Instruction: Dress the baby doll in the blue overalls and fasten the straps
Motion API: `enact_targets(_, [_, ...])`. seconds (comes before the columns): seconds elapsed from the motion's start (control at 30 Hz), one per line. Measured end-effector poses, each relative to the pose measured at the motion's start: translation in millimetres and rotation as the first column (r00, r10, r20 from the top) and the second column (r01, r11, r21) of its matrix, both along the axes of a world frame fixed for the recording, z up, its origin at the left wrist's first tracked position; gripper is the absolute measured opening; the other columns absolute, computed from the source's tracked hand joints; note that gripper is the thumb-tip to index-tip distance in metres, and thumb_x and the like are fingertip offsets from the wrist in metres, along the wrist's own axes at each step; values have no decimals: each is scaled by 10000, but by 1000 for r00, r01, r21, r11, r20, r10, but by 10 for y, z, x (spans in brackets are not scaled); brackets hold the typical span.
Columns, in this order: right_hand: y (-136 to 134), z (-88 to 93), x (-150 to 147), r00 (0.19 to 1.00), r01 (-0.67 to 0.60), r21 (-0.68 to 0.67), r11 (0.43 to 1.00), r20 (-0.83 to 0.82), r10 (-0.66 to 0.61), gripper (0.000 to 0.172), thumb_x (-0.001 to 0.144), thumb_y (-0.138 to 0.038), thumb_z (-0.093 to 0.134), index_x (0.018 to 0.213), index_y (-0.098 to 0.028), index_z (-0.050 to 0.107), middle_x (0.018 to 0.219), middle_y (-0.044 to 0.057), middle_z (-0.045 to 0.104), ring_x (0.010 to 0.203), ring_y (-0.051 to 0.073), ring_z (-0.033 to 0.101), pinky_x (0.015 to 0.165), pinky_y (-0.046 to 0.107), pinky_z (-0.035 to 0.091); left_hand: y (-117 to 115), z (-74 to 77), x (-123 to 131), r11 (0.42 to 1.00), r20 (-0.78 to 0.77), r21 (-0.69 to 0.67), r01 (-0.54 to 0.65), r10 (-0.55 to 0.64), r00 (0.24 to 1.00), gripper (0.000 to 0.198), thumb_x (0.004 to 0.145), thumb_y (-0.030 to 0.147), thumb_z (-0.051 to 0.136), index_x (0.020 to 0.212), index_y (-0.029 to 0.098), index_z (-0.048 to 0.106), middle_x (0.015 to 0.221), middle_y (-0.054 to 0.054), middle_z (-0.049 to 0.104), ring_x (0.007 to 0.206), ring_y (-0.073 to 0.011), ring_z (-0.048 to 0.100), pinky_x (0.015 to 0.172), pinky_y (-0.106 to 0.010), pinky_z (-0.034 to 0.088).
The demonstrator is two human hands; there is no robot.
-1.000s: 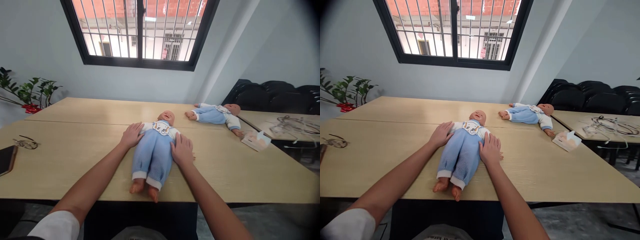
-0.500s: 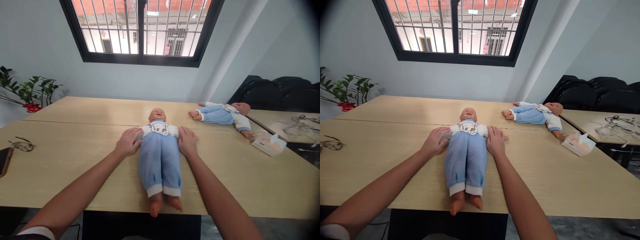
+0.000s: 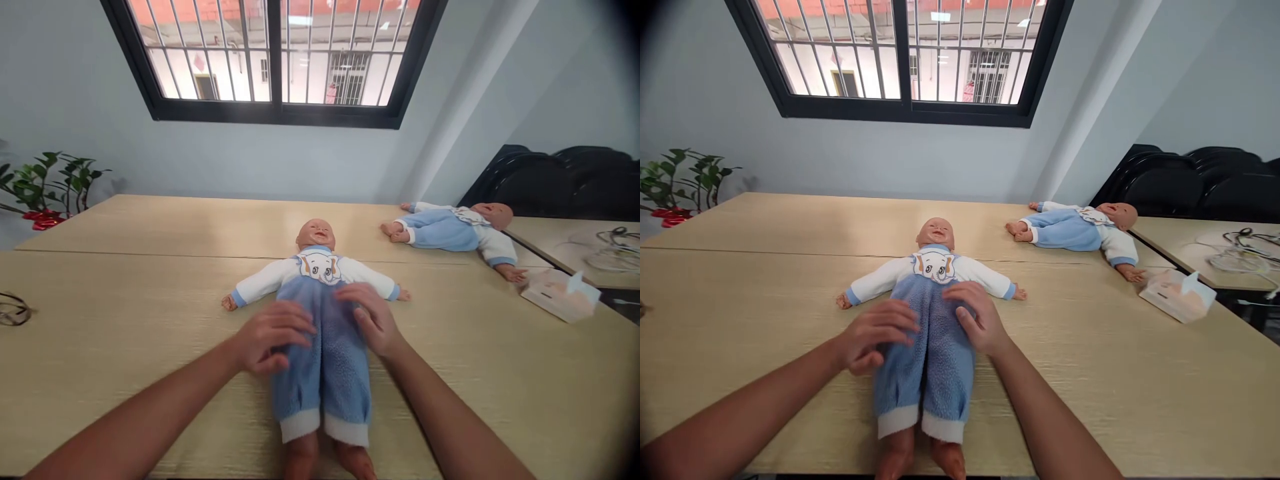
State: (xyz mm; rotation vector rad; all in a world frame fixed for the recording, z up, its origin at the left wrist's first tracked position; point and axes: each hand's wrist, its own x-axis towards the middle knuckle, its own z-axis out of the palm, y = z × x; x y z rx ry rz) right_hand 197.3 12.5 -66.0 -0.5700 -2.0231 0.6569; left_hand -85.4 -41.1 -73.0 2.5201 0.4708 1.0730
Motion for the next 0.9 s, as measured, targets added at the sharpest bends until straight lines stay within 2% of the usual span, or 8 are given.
enact_targets(0.1, [77,-70,-19,984,36,-34,999,177,-29,579,1037,-560,416,1546,-286,447,1637,83,399,1516,303,338,1253,538,231,174,-101,-44,948,3,-119,-294,297,955,627,1045,599,258,1497,236,494,1613,-118,432,1513,-311,364,1267,-550,265])
enact_targets(0.17, [122,-138,-49,968,37,-120,992,249,-6,594,1051,-549,385,1593,-308,362,1694,46,282,1570,274,222,1287,528,148,271,-180,-46,894,-71,-221,-389,383,921,638,1054,577,256,1586,239,355,1692,-95,279,1573,-294,233,1300,-538,183])
enact_targets(0.27, [163,-235,-78,955,82,-232,969,297,-9,619,1051,-533,408,1616,-302,308,1718,29,203,1587,247,164,1302,506,108,312,-261,-26,855,-188,-265,-445,407,894,612,1066,528,303,1614,255,280,1710,-65,230,1591,-259,178,1322,-504,107])
enact_targets(0.4, [169,-298,-60,947,187,-230,955,300,-113,645,1041,-544,419,1617,-274,310,1695,62,275,1561,264,254,1291,514,176,269,-251,-29,824,-194,-256,-505,468,862,548,1061,503,369,1539,237,400,1664,-92,347,1545,-264,309,1298,-504,218])
enact_targets(0.5, [222,-263,-44,905,370,-58,927,249,-346,559,1045,-521,408,1518,-234,486,1537,122,529,1434,298,462,1219,542,328,350,-156,-46,780,-57,-190,-597,598,800,429,1045,491,417,1320,209,586,1444,-126,603,1371,-284,529,1187,-519,397])
enact_targets(0.57, [316,-201,-63,872,442,84,893,193,-450,519,1051,-492,395,1467,-217,540,1471,134,587,1400,305,492,1191,548,360,493,-66,-40,787,25,-92,-610,615,788,420,1047,469,405,1308,199,594,1411,-130,622,1356,-280,537,1167,-511,413])
enact_targets(0.7, [593,-89,-142,896,289,208,934,286,-341,534,1069,-457,349,1537,-222,452,1596,105,460,1516,276,349,1241,542,281,842,48,-5,877,-125,112,-467,479,869,547,1059,454,342,1543,209,409,1634,-119,399,1517,-261,361,1252,-506,293])
enact_targets(0.9, [822,-205,-125,899,237,130,963,346,-268,583,1080,-473,292,1561,-165,410,1622,134,417,1509,242,372,1239,485,310,1022,-68,-76,860,-375,185,-476,510,775,607,1055,497,350,1587,204,355,1625,-98,418,1499,-266,404,1257,-522,283])
